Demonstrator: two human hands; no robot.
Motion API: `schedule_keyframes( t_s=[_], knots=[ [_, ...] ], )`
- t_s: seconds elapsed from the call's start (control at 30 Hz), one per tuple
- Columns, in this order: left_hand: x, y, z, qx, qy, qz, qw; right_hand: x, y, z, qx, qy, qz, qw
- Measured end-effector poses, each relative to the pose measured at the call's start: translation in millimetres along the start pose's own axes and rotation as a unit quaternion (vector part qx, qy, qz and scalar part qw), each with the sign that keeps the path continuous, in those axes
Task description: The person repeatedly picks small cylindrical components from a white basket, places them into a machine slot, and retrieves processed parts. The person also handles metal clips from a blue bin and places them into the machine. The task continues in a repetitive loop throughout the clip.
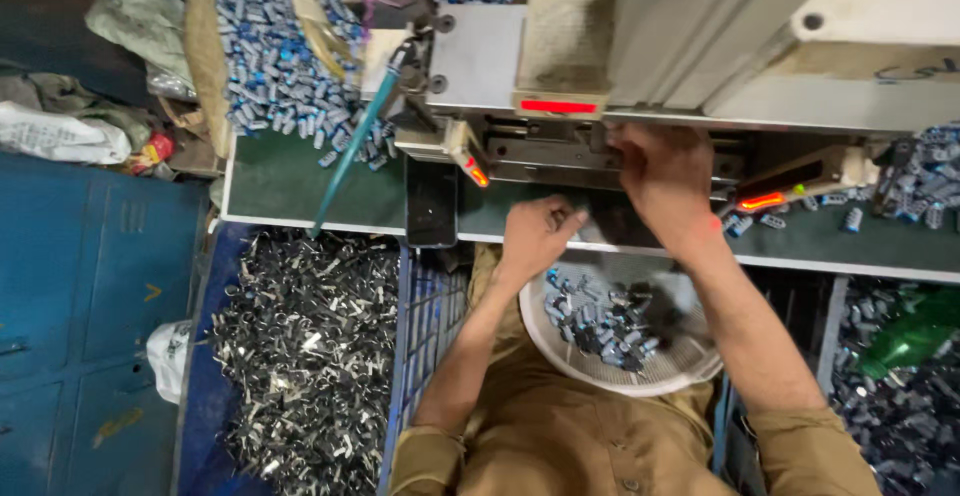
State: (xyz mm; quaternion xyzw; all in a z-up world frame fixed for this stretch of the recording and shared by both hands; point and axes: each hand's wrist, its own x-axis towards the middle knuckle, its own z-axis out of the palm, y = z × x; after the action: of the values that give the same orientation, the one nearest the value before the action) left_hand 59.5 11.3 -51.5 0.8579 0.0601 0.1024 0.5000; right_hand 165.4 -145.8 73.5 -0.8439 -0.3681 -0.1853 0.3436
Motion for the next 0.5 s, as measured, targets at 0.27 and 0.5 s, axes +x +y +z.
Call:
schedule_keyframes(
  t_s=[0.27,0.5],
  knots=[
    [3.6,7.4,1.4,-0.089,0.017,-0.099,0.991,-95.2,-19.5,-82.6,0.076,0.176,0.0,0.982],
    [2.1,16.3,3.5,-0.065,0.044,-0.117,0.99,-83.6,-4.1,-149.6,-0.203,0.019,0.168,0.965]
  ],
)
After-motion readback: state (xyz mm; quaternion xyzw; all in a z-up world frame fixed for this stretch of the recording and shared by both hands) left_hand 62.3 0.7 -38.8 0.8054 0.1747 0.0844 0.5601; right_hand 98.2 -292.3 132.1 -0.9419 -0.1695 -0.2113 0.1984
